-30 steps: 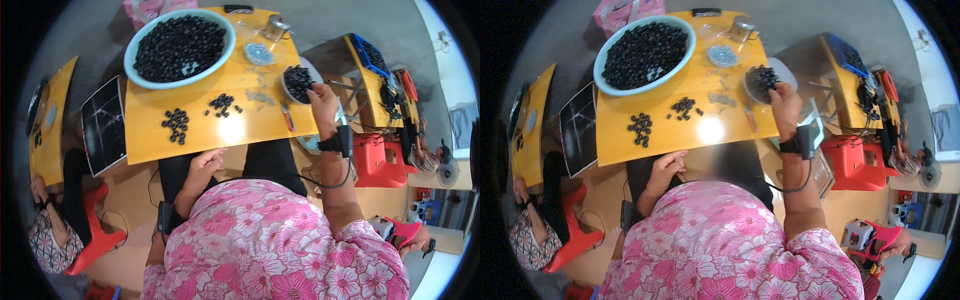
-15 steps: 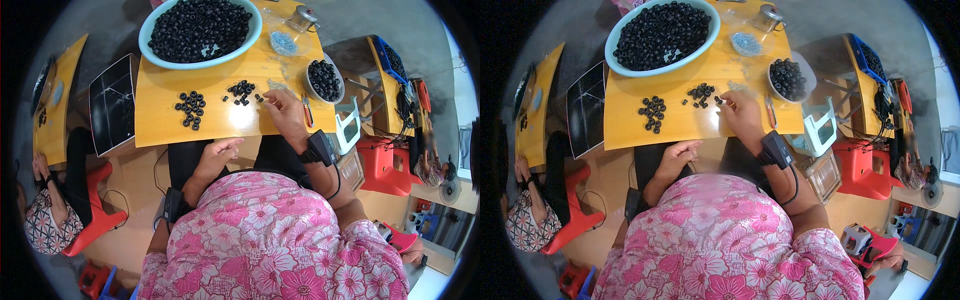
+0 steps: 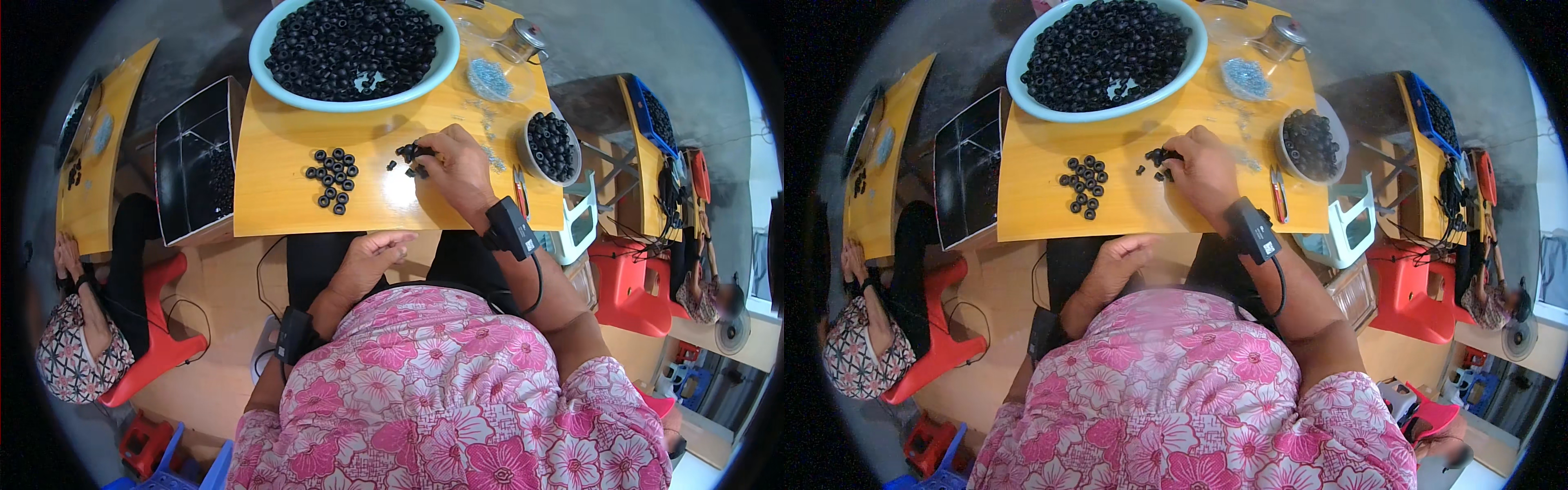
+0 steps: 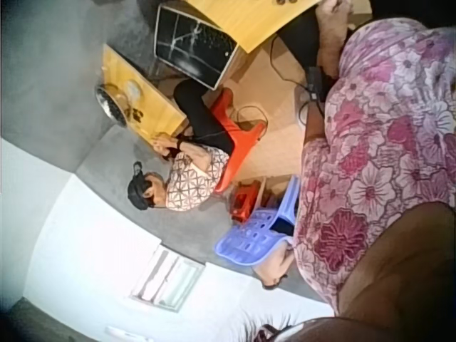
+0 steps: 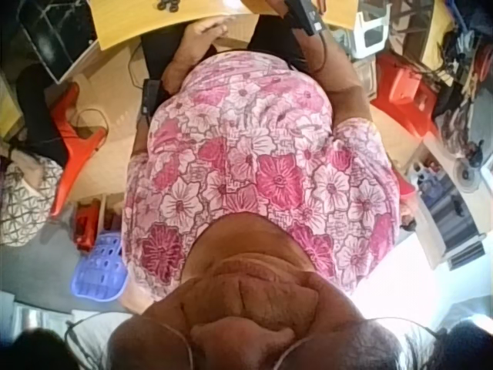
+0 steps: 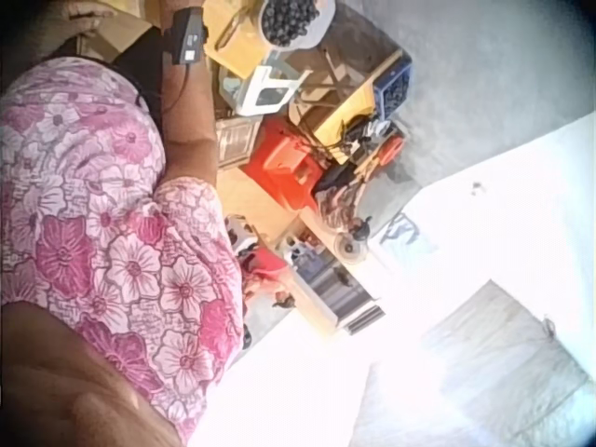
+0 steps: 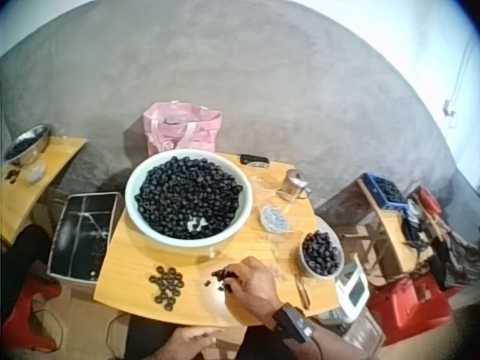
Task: Assembling small black rubber or plastic components by hand.
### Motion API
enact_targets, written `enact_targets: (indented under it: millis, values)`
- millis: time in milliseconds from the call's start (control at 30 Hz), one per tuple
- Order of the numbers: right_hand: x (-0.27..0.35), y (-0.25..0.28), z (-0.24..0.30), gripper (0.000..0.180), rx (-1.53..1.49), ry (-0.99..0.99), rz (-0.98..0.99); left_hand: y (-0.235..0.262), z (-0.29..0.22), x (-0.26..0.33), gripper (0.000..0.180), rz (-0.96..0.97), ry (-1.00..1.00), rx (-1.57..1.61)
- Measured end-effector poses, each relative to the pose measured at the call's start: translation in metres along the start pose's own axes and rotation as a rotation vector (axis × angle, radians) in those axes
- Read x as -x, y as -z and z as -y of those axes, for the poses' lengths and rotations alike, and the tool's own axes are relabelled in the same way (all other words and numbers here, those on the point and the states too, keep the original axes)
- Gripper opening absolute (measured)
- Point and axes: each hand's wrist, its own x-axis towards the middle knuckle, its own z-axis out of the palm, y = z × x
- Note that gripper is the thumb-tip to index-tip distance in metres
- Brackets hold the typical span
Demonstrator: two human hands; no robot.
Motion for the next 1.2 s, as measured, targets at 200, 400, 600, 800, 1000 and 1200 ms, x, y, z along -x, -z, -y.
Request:
enact_targets:
  millis: [200, 400, 600, 800, 1000, 1200]
  values:
    - [-0.005, -0.004, 0.002, 0.014, 0.151, 0.03, 0.033, 0.002, 0.002, -0.001, 0.026, 0.021, -0.005, 0.03]
    - [-0.007, -0.004, 0.001, 0.012, 0.191, 0.034, 0.051, 0.002, -0.001, 0.0, 0.026, 0.029, -0.002, 0.038]
    - [-0.007, -0.003, -0.002, 0.011, 0.237, 0.113, 0.076, 0.002, -0.003, 0.001, 0.027, 0.024, 0.001, 0.01]
    - [-0.007, 0.001, -0.002, 0.014, 0.373, 0.174, 0.139, 0.0, 0.0, 0.002, 0.027, 0.015, 0.009, 0.011]
    - [0.016, 0.005, 0.013, 0.016, -0.466, -0.072, 0.12, 0.005, 0.002, 0.006, 0.023, -0.013, -0.121, -0.019]
    - [0.065, 0.01, 0.022, 0.022, -1.28, -0.715, 0.484, 0.002, -0.002, 0.009, 0.022, -0.048, -0.212, 0.157]
